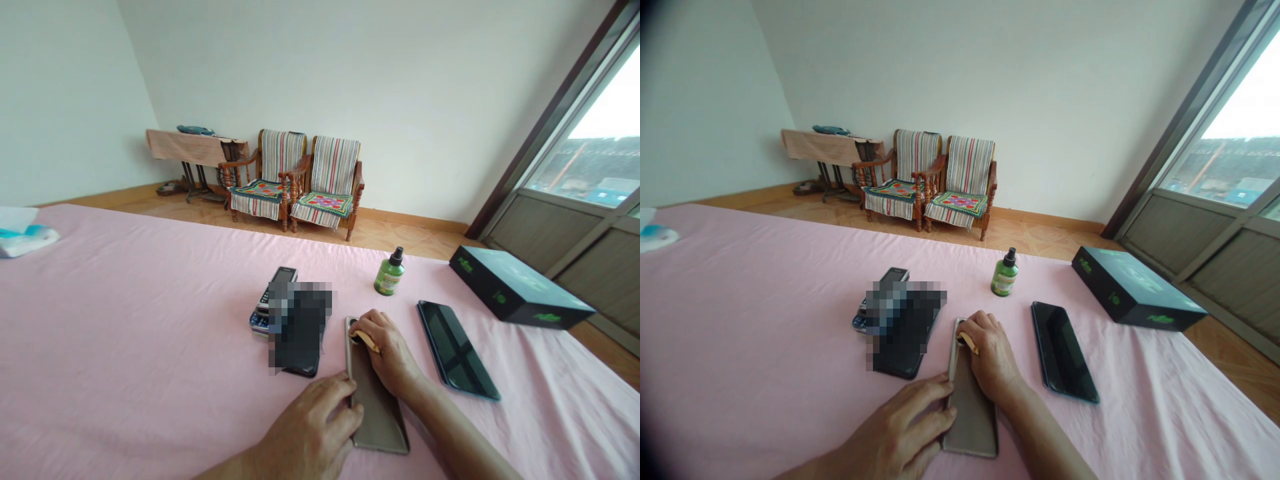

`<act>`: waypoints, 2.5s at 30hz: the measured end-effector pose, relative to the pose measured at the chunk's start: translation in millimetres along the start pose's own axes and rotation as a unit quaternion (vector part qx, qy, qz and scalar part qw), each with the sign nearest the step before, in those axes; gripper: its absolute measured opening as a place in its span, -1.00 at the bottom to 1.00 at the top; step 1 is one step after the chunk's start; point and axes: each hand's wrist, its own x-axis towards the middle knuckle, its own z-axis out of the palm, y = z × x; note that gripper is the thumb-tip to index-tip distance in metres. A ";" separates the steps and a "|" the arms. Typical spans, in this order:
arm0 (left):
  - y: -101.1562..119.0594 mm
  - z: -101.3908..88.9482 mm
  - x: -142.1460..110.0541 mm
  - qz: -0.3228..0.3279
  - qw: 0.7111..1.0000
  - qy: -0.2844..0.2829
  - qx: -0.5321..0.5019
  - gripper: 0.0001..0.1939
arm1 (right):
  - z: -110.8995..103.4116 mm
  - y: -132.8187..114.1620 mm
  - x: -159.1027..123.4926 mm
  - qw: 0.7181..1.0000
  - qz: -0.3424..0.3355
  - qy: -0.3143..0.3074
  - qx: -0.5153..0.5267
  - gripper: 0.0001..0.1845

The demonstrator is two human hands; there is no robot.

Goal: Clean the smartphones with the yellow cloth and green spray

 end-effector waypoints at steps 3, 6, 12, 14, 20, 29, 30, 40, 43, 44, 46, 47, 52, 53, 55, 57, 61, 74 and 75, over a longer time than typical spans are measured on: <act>0.5 0.4 -0.6 -0.008 1.000 -0.008 0.001 -0.67 | -0.1 -0.2 0.0 1.000 0.007 -0.008 -0.003 -0.61; 2.4 -3.5 1.6 -0.019 1.000 -0.012 -0.005 -0.67 | -0.5 -1.5 0.5 1.000 0.009 -0.016 -0.004 -0.63; 5.7 -13.0 5.4 -0.025 0.999 -0.047 -0.012 -0.67 | -1.1 -9.4 -2.9 0.999 -0.007 -0.020 0.024 -0.63; 4.2 -9.8 3.2 -0.017 0.999 -0.030 -0.014 -0.67 | -0.7 -9.2 -4.5 0.998 0.002 -0.001 0.061 -0.65; -0.5 -0.4 -1.5 -0.026 0.999 -0.020 -0.031 -0.62 | 7.2 -1.3 -4.3 0.994 0.039 0.087 0.060 -0.67; 0.3 3.7 -2.1 -0.021 1.000 -0.004 -0.008 -0.65 | -1.3 -10.4 -0.9 0.997 -0.013 -0.006 -0.071 -0.59; 0.0 4.7 -2.2 -0.019 1.000 -0.003 -0.007 -0.64 | -2.8 -12.9 -1.5 0.997 -0.019 -0.013 -0.075 -0.58; 1.2 -1.7 2.6 -0.010 1.000 -0.006 -0.019 -0.62 | 0.4 -4.0 -9.0 0.998 0.000 0.043 0.055 -0.68; 5.1 -11.0 4.9 -0.025 0.999 -0.022 -0.025 -0.63 | 2.6 8.1 -2.4 0.992 0.049 0.112 0.027 -0.79; 6.2 -13.4 5.2 -0.033 0.999 -0.027 -0.024 -0.65 | 3.4 10.4 1.2 0.992 0.053 0.117 0.016 -0.81; 7.7 -16.4 5.3 -0.029 0.999 -0.018 -0.020 -0.70 | 4.9 11.7 9.2 0.993 0.049 0.104 0.006 -0.80; 8.2 -17.3 5.2 -0.028 0.999 -0.014 -0.020 -0.71 | 5.6 11.2 13.2 0.994 0.046 0.098 0.001 -0.78; 10.8 -21.9 5.8 -0.057 0.997 -0.038 -0.030 -0.72 | 7.2 6.8 21.6 0.997 0.036 0.068 -0.020 -0.63; 11.3 -22.8 6.1 -0.060 0.997 -0.039 -0.029 -0.72 | 6.9 6.7 20.5 0.997 0.035 0.063 -0.024 -0.61; 11.9 -23.9 6.7 -0.062 0.997 -0.042 -0.029 -0.71 | 5.8 7.1 16.3 0.997 0.036 0.060 -0.032 -0.61; 11.8 -23.7 6.8 -0.057 0.997 -0.039 -0.032 -0.71 | 4.3 7.7 10.6 0.996 0.041 0.062 -0.041 -0.64; 11.5 -22.4 6.8 -0.051 0.997 -0.033 -0.038 -0.72 | 2.1 5.5 -2.2 0.995 0.046 0.063 -0.055 -0.71; 21.5 -36.9 11.4 -0.181 0.968 -0.050 -0.164 -0.48 | -11.3 -25.8 -32.2 0.993 0.063 0.013 0.095 -0.74; 21.6 -37.0 11.4 -0.187 0.966 -0.051 -0.171 -0.48 | -14.5 -24.9 -33.7 0.990 0.081 0.025 0.115 -0.76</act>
